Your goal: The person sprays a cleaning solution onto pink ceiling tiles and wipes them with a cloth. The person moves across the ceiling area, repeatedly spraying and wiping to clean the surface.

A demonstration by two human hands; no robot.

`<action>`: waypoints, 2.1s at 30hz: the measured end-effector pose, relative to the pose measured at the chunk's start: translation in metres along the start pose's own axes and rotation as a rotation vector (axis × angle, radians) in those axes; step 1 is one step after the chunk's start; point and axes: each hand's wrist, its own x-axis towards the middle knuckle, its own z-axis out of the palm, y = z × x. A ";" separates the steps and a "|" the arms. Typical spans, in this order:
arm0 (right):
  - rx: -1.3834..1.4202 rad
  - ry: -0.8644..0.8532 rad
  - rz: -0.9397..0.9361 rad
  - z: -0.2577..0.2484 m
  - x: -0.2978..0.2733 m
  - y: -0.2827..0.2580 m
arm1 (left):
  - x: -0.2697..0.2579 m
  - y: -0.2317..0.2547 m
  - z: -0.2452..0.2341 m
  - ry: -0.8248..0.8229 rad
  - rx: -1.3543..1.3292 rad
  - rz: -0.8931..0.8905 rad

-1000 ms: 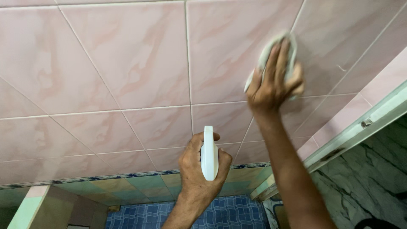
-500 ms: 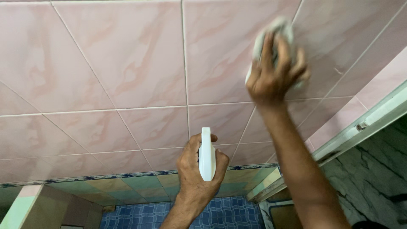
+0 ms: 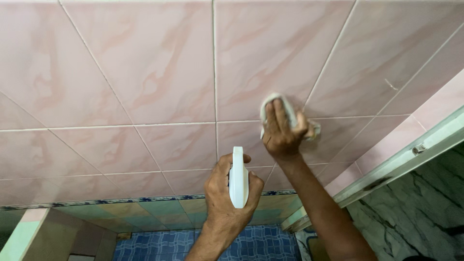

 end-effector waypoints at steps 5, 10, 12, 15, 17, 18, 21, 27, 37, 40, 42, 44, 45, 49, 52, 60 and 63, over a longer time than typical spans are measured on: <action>-0.051 -0.064 -0.118 0.005 -0.002 0.010 | -0.001 -0.002 -0.005 -0.019 0.047 -0.003; -0.057 0.122 0.009 -0.014 0.114 0.027 | -0.001 0.003 -0.006 0.017 0.015 0.040; -0.032 0.195 0.010 -0.025 0.158 0.024 | -0.001 0.005 -0.006 0.008 0.002 0.026; 0.021 0.228 0.049 -0.032 0.186 0.016 | 0.001 0.004 -0.007 0.007 -0.009 0.028; -0.035 0.244 0.098 -0.027 0.178 0.008 | 0.001 0.003 -0.008 0.022 -0.005 0.062; -0.033 0.202 0.094 -0.024 0.167 0.003 | 0.001 0.002 -0.009 0.029 -0.008 0.054; 0.001 0.104 0.065 -0.013 0.103 -0.012 | -0.001 -0.001 -0.011 0.019 -0.010 0.026; -0.034 0.081 -0.127 0.014 -0.010 -0.025 | -0.004 -0.006 -0.019 0.003 0.021 0.018; -0.069 0.258 -0.099 -0.015 0.161 -0.004 | -0.005 0.001 -0.035 0.064 0.020 0.068; -0.021 0.283 -0.093 -0.028 0.192 -0.015 | -0.006 0.002 -0.039 0.057 0.030 0.073; -0.001 0.291 -0.060 -0.023 0.190 -0.021 | -0.007 0.001 -0.042 0.056 0.031 0.088; -0.068 0.244 -0.061 -0.013 0.163 -0.032 | -0.009 0.000 -0.045 0.073 0.027 0.128; -0.102 0.221 -0.059 -0.007 0.142 -0.037 | -0.009 -0.001 -0.047 0.059 0.020 0.116; -0.041 0.050 -0.130 0.015 0.036 -0.063 | -0.010 -0.004 -0.054 0.029 0.035 0.087; -0.019 0.044 -0.192 0.023 -0.006 -0.064 | -0.012 -0.006 -0.060 0.014 0.042 0.088; -0.100 0.258 -0.184 -0.002 0.130 -0.036 | -0.015 -0.004 -0.060 0.019 0.024 0.116; -0.073 0.326 -0.186 -0.021 0.193 -0.038 | -0.015 -0.001 -0.060 0.008 0.009 0.095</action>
